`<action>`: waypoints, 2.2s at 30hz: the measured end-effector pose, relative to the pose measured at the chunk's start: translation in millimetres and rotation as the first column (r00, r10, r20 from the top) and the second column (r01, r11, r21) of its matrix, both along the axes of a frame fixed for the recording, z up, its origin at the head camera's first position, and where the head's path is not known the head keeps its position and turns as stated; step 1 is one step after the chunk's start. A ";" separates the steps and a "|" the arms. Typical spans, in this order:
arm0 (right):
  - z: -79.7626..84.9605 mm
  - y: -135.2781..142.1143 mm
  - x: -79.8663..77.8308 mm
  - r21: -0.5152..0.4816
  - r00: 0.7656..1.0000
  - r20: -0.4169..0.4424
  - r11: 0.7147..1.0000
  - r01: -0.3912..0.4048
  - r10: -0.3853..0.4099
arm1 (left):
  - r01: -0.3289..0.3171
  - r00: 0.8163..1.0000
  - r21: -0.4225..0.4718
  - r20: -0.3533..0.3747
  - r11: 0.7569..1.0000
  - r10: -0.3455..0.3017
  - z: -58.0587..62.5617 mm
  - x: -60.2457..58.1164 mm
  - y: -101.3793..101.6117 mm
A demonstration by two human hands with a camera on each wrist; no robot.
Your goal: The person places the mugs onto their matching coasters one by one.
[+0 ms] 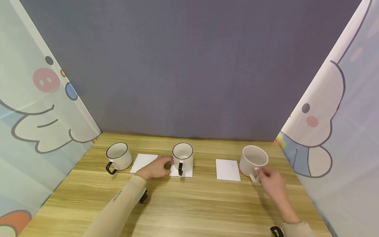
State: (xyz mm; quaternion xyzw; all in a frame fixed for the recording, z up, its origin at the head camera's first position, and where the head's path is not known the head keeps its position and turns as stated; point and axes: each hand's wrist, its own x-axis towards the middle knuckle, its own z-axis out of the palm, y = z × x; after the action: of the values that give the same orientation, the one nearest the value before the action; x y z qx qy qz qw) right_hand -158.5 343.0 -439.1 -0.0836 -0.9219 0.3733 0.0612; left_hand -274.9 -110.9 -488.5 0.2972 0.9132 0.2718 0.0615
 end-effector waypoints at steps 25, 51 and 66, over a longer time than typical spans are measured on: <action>-14.8 6.3 -5.7 -0.628 0.996 0.005 0.775 -0.063 0.085 | -0.053 0.998 -0.021 0.044 0.998 0.054 3.0 0.4 -0.3; -15.8 3.9 -5.1 -0.661 0.997 -0.021 0.747 -0.069 0.074 | -0.264 0.928 0.112 -0.241 0.958 0.284 37.7 17.1 9.6; -15.3 4.2 -5.9 -0.654 0.997 0.010 0.754 -0.054 0.080 | -0.086 0.731 0.399 -0.598 0.913 0.330 61.4 26.6 28.6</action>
State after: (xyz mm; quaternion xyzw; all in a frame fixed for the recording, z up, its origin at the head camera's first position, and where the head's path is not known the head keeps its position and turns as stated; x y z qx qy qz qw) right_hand -164.4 347.2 -454.4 -0.0736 -0.7372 0.6716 -0.0024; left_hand -248.3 -82.2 -427.2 0.2732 0.8421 0.3113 -0.3453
